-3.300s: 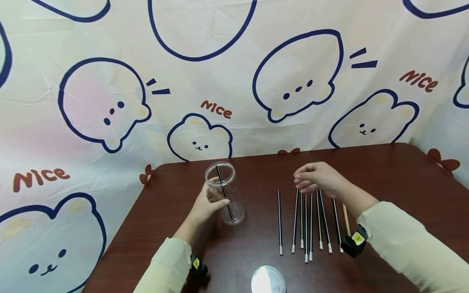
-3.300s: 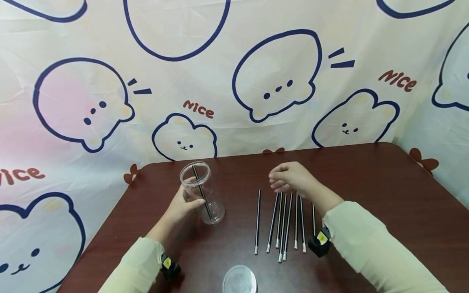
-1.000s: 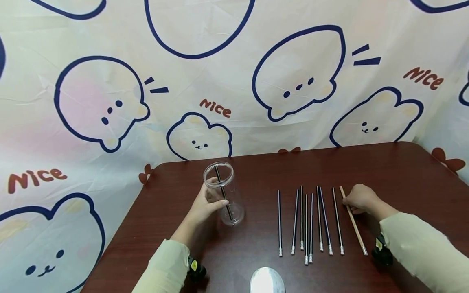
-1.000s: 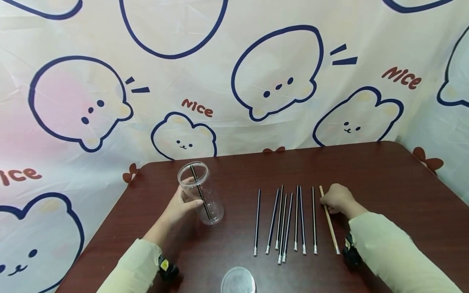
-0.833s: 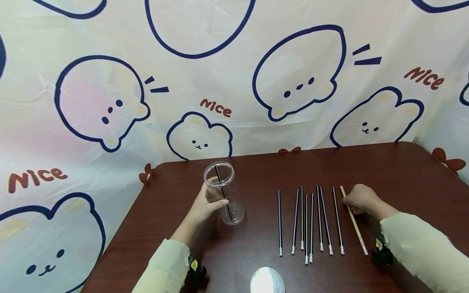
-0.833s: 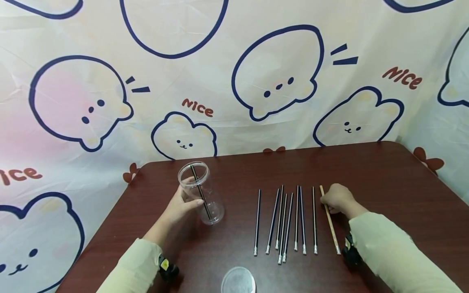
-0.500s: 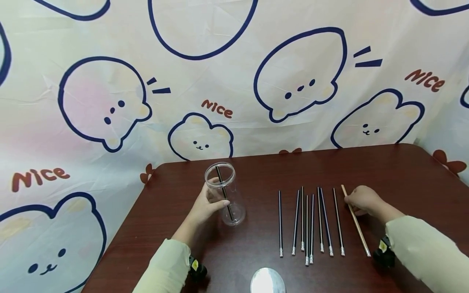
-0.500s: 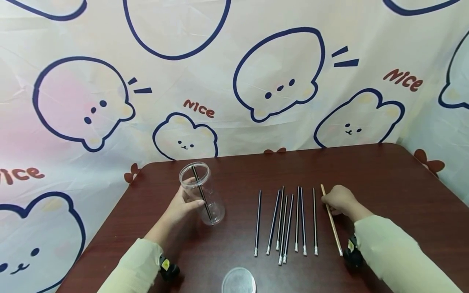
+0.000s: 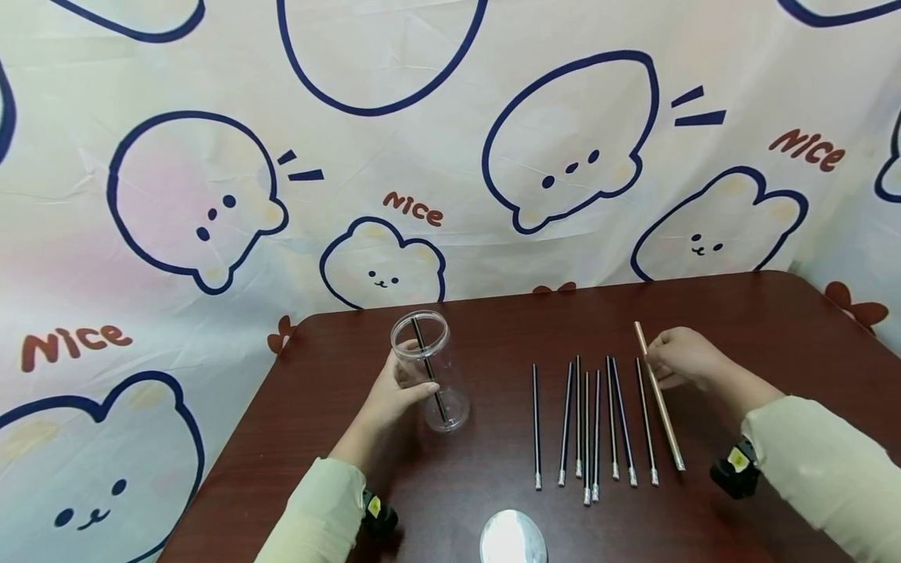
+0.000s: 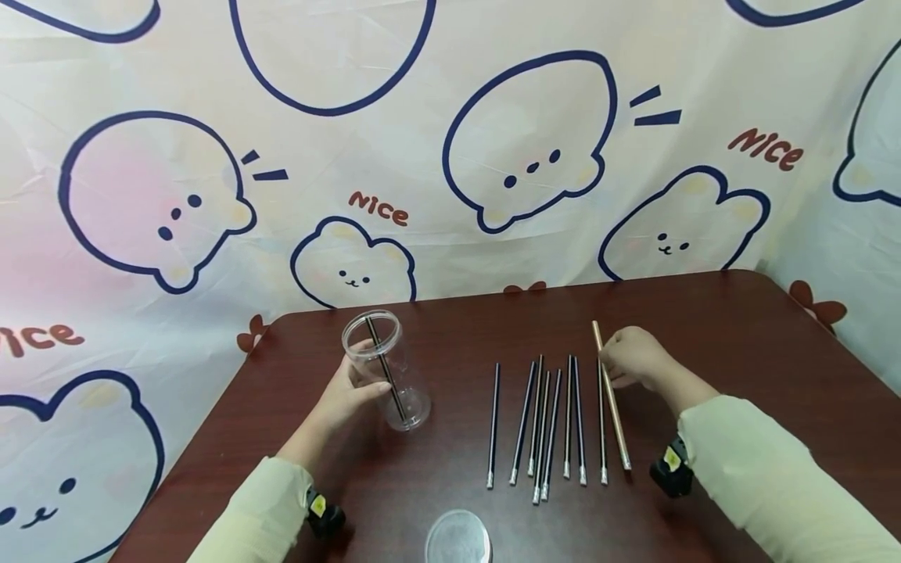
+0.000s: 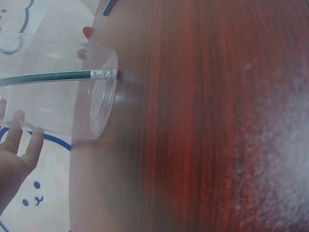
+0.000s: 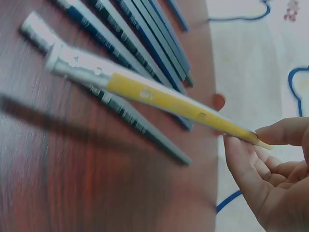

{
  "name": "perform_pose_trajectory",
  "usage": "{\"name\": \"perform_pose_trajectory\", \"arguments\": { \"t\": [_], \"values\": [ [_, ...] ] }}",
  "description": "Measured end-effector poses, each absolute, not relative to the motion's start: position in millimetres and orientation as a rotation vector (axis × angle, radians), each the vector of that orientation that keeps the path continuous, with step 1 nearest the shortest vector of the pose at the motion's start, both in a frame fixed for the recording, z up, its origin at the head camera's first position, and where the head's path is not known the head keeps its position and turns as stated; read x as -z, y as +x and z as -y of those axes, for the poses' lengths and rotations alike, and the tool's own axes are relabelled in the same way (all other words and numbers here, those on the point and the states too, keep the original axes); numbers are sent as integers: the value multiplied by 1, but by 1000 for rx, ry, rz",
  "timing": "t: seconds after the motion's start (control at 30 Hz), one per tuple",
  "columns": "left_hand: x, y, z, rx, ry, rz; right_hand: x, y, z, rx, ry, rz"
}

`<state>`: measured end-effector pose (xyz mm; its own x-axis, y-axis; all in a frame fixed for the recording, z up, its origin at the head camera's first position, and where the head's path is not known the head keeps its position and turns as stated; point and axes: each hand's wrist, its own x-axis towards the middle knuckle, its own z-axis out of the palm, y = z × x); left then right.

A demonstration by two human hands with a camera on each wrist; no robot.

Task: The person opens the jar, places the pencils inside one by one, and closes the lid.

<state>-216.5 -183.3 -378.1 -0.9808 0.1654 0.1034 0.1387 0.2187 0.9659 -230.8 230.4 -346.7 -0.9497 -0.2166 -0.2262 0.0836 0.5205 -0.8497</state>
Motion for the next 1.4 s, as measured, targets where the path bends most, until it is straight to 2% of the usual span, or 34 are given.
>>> {"name": "perform_pose_trajectory", "arguments": {
  "t": [0.37, 0.8, 1.4],
  "values": [
    [380, -217, 183, -1960, 319, -2388, 320, -228, -187, 1534, -243, -2366],
    [379, -217, 181, -1969, 338, -2366, 280, -241, -140, 1645, -260, -2409],
    [377, -218, 182, -1908, 326, -2461, 230, -260, -74, 2036, -302, -2194]
  ]
}}
